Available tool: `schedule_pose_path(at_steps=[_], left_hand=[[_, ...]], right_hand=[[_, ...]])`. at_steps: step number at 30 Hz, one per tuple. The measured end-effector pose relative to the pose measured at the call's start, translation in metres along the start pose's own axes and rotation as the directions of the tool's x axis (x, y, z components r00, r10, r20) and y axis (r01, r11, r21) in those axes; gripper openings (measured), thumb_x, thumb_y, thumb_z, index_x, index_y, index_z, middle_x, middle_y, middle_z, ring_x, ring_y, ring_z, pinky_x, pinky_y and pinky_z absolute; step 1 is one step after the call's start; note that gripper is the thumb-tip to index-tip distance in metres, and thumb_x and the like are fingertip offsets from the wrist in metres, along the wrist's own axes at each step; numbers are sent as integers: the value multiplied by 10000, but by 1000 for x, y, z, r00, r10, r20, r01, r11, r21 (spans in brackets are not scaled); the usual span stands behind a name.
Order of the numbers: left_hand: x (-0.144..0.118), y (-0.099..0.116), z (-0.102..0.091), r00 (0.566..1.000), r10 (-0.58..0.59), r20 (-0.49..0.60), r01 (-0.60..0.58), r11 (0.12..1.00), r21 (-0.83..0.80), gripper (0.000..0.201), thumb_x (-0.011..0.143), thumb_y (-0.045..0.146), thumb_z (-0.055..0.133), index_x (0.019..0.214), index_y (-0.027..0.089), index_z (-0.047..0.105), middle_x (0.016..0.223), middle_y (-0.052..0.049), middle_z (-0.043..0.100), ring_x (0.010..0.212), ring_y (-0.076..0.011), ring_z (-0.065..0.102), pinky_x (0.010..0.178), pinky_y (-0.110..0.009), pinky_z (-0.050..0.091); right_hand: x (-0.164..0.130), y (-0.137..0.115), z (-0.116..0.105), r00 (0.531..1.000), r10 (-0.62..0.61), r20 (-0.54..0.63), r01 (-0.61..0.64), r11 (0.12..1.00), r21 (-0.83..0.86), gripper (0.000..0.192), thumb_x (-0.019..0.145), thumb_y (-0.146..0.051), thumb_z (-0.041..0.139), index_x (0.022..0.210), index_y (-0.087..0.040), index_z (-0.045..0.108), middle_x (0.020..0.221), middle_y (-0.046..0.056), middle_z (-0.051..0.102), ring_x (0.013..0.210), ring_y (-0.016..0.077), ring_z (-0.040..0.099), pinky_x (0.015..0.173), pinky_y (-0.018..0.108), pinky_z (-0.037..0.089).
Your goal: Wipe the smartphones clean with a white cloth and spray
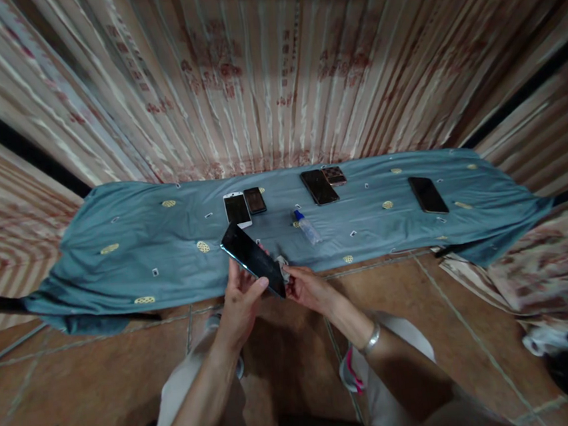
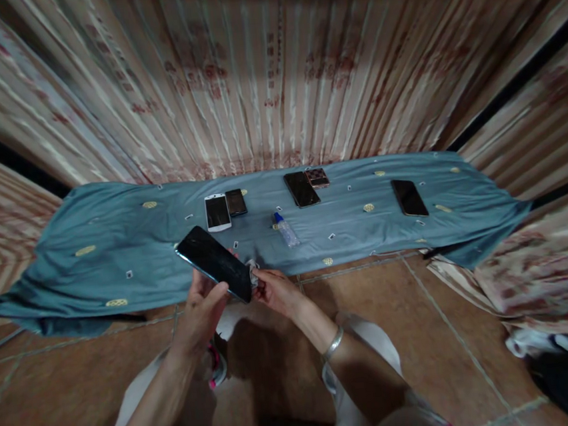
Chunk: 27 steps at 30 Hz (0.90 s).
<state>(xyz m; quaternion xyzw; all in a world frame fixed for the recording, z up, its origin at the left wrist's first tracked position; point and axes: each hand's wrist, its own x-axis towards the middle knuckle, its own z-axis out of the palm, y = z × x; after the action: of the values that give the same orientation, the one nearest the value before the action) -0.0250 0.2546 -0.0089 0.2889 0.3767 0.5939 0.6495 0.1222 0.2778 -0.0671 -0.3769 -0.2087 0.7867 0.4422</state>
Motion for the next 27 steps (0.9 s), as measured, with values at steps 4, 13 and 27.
schedule_pose_path(at_steps=[4,13,27], left_hand=[[0,-1,-7,1000,-16,12,15,995,94,726,549,186,870,1232,219,624,1322,-103,634,1273,-282,542,1095,-407,398],[-2,-2,-8,1000,-4,-18,7,979,204,673,509,248,887,1140,183,663,1293,-122,650,1268,-314,541,1074,-448,417],[15,0,-24,993,1,-121,11,995,99,586,690,296,791,1239,282,588,1050,-19,739,1035,-214,671,918,-360,508]], right_hand=[[-4,-4,-2,998,56,-21,-55,997,52,340,563,-389,896,720,-169,691,639,-41,678,543,72,585,543,194,436],[-16,4,0,995,99,8,-99,990,99,365,550,-396,907,724,-164,686,663,-36,663,579,71,570,550,191,418],[-63,-7,16,933,204,297,-151,970,-189,396,655,-499,837,721,-130,708,643,4,658,550,90,577,537,210,428]])
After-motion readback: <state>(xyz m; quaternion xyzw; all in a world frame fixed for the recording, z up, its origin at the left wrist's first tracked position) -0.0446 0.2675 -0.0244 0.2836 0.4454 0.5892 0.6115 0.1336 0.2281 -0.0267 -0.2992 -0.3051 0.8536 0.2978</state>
